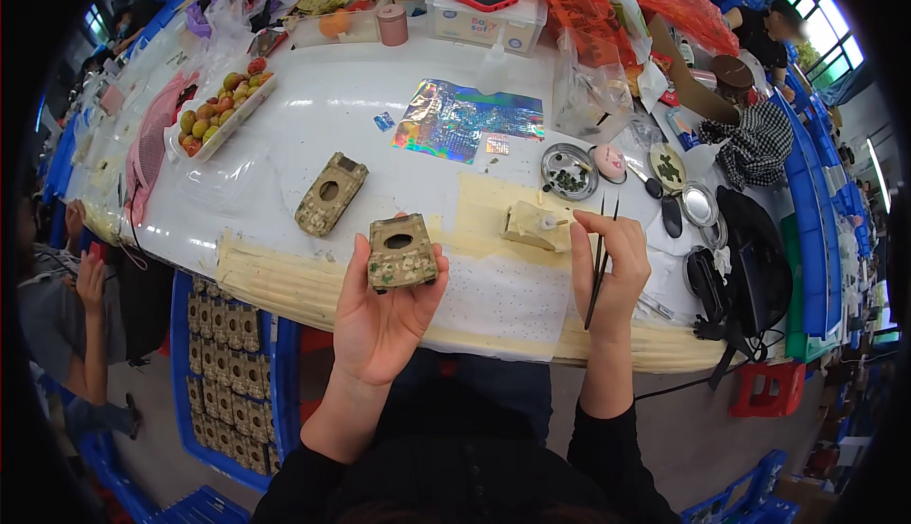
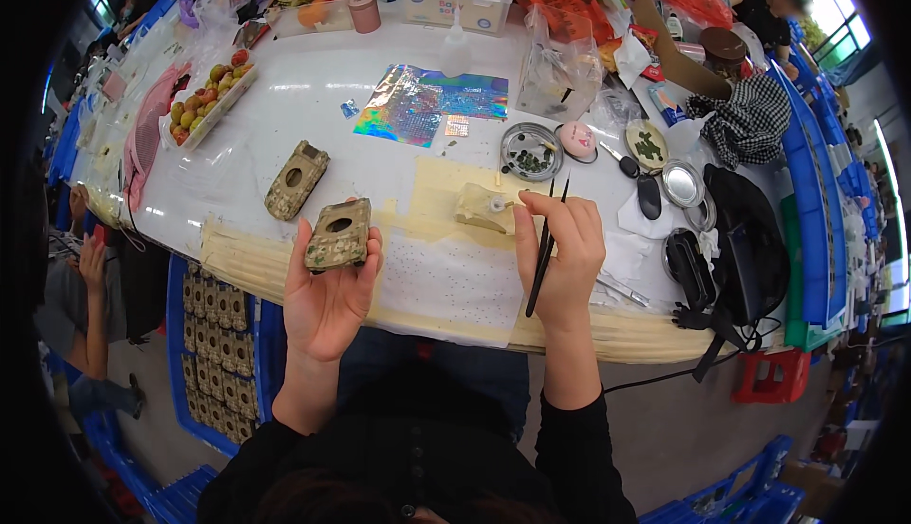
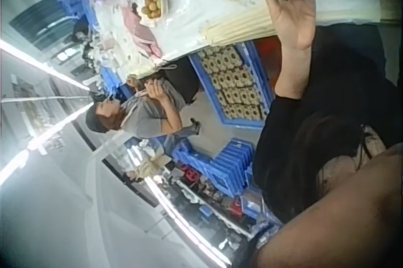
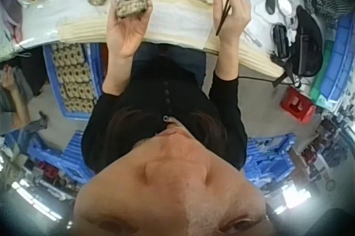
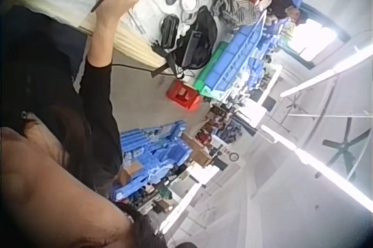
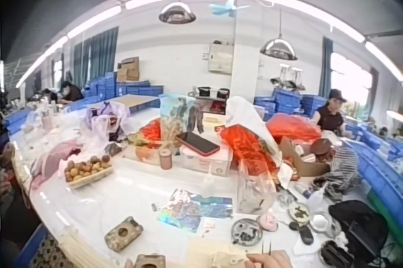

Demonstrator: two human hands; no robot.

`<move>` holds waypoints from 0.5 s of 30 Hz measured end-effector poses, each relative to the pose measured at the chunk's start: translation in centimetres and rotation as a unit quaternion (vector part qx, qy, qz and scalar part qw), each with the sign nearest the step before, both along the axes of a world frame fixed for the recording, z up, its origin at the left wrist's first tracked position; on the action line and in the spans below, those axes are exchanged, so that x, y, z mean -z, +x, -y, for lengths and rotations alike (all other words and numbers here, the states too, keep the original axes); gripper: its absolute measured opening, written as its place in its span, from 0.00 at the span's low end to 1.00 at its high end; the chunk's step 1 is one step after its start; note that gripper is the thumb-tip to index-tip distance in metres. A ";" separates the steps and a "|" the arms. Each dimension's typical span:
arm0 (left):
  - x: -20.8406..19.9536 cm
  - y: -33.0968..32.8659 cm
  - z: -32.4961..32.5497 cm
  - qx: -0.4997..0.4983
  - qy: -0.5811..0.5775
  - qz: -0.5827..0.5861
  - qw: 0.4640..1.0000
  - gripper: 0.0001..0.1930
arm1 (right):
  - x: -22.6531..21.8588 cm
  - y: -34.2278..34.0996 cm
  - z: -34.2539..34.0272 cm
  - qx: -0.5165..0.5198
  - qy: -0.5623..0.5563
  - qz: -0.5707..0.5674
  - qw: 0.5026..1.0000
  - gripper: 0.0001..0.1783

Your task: Painting and detailing miniature toy tanks using a fine-tipped brush.

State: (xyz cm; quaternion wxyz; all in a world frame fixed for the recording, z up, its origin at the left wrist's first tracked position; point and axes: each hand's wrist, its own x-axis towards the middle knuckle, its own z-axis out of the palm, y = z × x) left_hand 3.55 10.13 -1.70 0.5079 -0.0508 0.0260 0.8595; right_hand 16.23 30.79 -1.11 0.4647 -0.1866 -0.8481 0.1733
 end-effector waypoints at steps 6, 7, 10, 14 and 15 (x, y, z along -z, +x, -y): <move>0.1 0.0 -0.1 0.000 -0.003 0.002 1.000 0.26 | -0.1 0.0 0.1 0.001 -0.006 0.003 1.000 0.06; 0.0 0.0 -0.1 0.000 -0.003 0.004 1.000 0.26 | -0.1 0.0 0.1 0.000 -0.005 0.002 1.000 0.06; 0.0 0.0 -0.1 0.002 0.005 0.008 1.000 0.26 | 0.0 -0.1 0.1 -0.002 -0.003 0.000 1.000 0.06; 0.2 -0.1 0.0 0.007 0.009 0.011 1.000 0.26 | 0.0 0.0 0.1 -0.002 -0.004 0.006 1.000 0.07; 0.2 -0.1 0.0 0.006 0.010 0.009 1.000 0.26 | -0.1 0.0 0.1 -0.003 -0.003 0.005 1.000 0.07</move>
